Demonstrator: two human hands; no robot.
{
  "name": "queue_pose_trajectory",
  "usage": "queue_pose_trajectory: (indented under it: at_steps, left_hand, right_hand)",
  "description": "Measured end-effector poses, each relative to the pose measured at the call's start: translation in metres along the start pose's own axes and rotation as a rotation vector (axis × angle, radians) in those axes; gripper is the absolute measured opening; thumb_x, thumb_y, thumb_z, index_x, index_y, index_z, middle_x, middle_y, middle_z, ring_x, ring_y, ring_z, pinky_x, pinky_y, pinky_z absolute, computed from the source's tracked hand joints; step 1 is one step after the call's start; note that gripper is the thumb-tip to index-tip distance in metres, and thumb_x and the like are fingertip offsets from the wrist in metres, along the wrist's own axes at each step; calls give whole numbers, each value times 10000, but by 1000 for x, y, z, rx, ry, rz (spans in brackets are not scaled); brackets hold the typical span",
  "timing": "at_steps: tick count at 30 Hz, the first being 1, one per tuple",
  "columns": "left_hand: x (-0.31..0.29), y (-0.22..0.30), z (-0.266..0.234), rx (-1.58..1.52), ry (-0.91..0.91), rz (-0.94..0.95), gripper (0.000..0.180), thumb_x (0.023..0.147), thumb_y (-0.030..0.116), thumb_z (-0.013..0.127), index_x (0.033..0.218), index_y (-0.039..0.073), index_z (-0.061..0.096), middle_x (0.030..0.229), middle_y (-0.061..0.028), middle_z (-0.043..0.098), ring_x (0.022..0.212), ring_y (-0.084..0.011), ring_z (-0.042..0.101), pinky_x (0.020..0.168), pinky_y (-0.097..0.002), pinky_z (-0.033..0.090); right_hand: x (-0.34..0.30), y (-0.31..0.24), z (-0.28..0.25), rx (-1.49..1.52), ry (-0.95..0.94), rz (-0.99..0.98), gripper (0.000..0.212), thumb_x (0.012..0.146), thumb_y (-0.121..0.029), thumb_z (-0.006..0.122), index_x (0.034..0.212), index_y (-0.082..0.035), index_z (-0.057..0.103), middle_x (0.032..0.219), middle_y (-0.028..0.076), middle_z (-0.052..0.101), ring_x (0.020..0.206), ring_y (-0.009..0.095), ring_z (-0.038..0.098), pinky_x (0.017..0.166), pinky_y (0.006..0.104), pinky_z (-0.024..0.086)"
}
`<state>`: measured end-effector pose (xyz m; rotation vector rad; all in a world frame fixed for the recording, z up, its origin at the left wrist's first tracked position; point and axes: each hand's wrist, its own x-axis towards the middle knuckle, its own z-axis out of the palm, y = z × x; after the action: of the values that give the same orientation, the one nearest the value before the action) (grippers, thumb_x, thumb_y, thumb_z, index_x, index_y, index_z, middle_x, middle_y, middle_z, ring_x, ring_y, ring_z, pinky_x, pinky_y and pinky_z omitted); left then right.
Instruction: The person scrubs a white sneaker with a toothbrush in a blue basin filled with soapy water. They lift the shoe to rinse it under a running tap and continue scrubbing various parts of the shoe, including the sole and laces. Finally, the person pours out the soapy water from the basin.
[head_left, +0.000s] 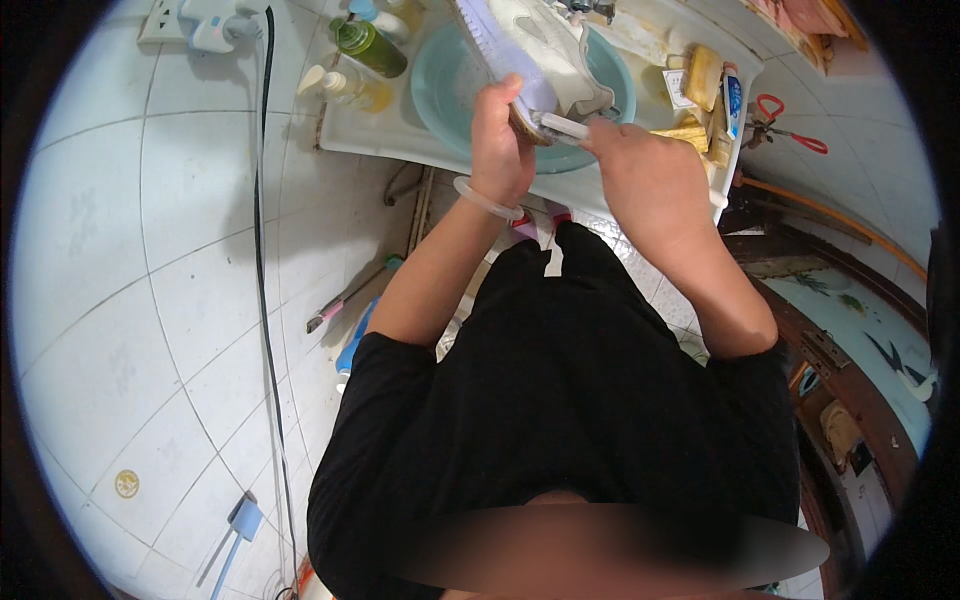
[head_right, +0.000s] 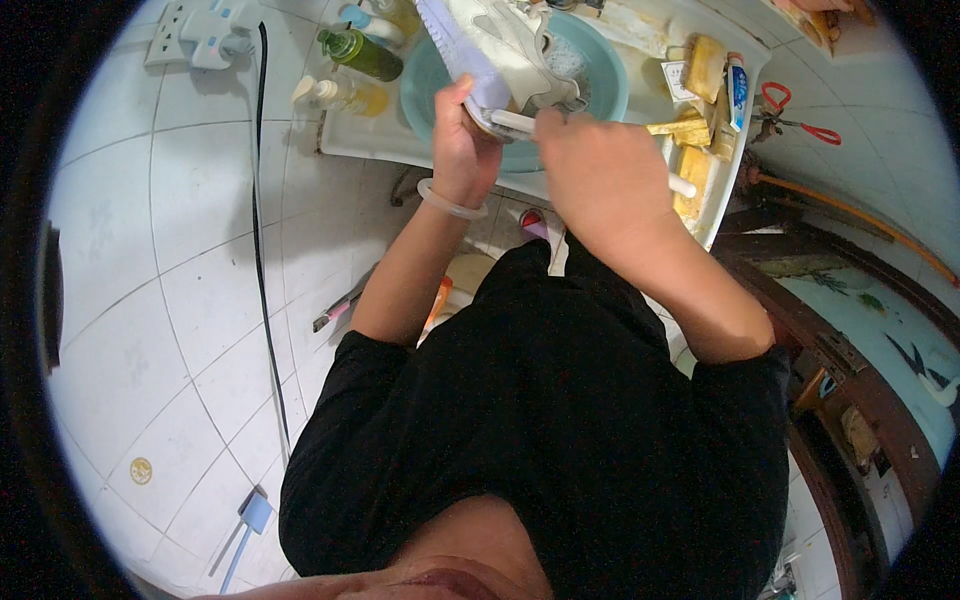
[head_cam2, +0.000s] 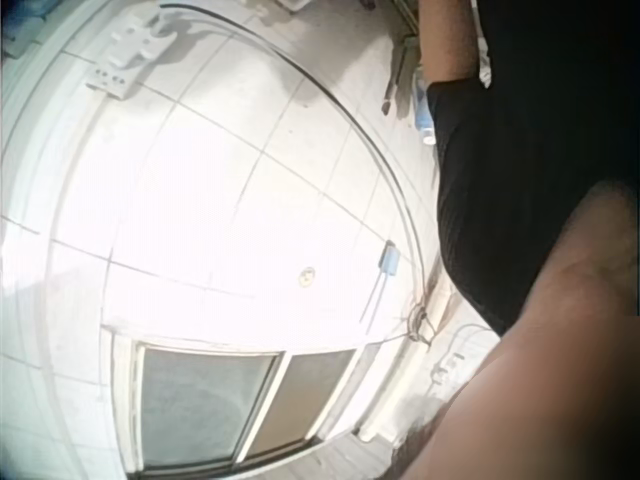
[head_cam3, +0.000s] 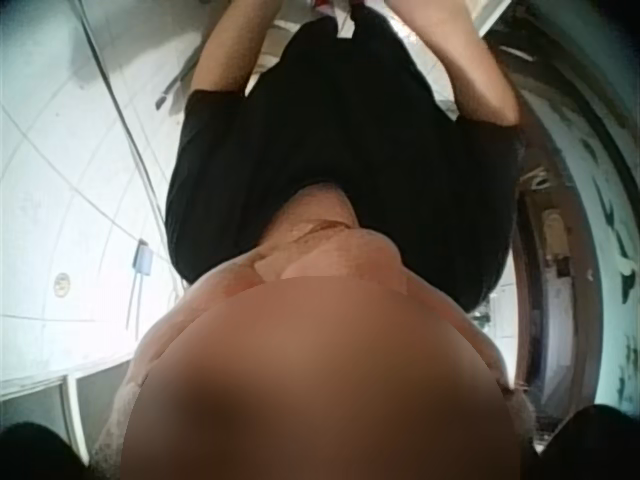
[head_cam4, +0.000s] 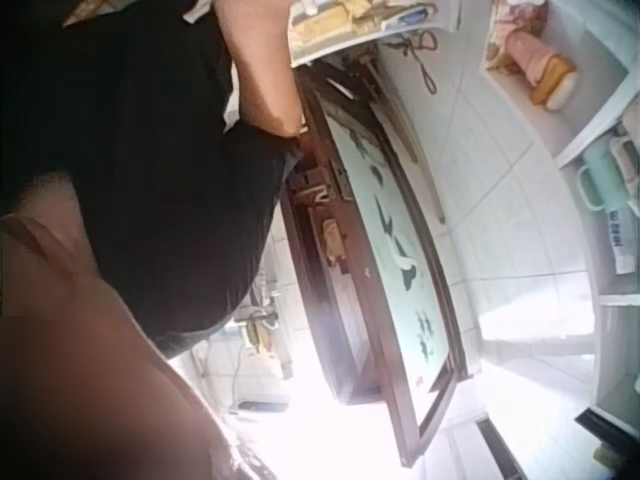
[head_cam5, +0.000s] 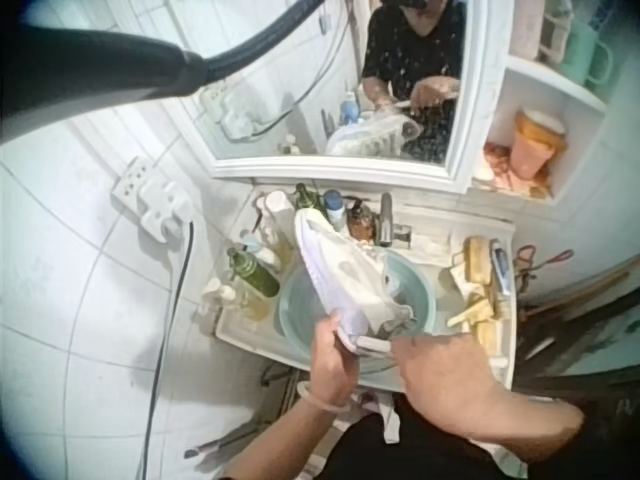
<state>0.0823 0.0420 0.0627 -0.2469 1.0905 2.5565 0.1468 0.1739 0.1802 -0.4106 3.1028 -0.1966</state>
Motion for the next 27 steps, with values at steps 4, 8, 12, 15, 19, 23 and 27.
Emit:
queue_pose_trajectory:
  at_steps: [4, 8, 12, 15, 19, 23, 27]
  left_hand:
    - [-1, 6, 4, -141, -1, 18, 375, 837, 286, 548, 1085, 13, 486, 1043, -71, 546, 989, -185, 532, 873, -333, 414]
    - [1, 9, 6, -142, -7, 62, 374, 837, 282, 551, 1080, 6, 487, 1038, -78, 549, 997, -185, 531, 881, -335, 413]
    - [2, 14, 2, -19, -72, 105, 445, 873, 330, 477, 1174, 2, 467, 1144, -86, 545, 1069, -202, 517, 934, -348, 387]
    - [1, 13, 0, 22, -34, 128, 469, 887, 338, 455, 1214, 2, 463, 1188, -95, 546, 1099, -209, 513, 951, -354, 380]
    - [-1, 12, 2, 11, -6, 150, 423, 876, 307, 485, 1176, 9, 466, 1143, -86, 549, 1063, -198, 519, 935, -354, 389]
    - [-7, 13, 5, 88, 42, 239, 442, 859, 257, 523, 1191, 2, 379, 1144, -90, 500, 1054, -197, 499, 930, -360, 386]
    - [-9, 12, 7, 137, 63, 313, 501, 837, 223, 558, 1211, 1, 308, 1161, -114, 456, 1064, -205, 474, 923, -358, 383]
  right_hand:
    - [-5, 7, 8, -3, -34, 9, 96, 767, -85, 518, 833, -24, 551, 698, 122, 618, 596, 257, 644, 511, 342, 502]
    - [-6, 6, 8, -34, -7, 17, 184, 756, -63, 523, 927, -2, 557, 752, 118, 604, 607, 254, 636, 514, 342, 496]
    - [-6, 7, 8, 53, 126, -52, 328, 769, -41, 513, 1095, -16, 514, 769, 116, 578, 639, 277, 621, 538, 359, 490]
    - [-7, 3, 1, 179, 24, -24, 384, 799, -19, 485, 1181, -61, 474, 759, 132, 559, 658, 309, 600, 577, 401, 488]
    - [-8, 1, 3, 162, 65, -60, 301, 766, -32, 507, 1066, -32, 482, 721, 121, 543, 628, 291, 606, 531, 366, 482]
    - [-8, 2, 4, 73, 139, -91, 182, 741, -51, 530, 921, -35, 509, 693, 94, 544, 601, 258, 615, 492, 338, 477]
    - [-8, -3, -1, 18, 125, -59, 147, 721, -64, 544, 864, -40, 521, 691, 89, 552, 578, 233, 618, 484, 329, 476]
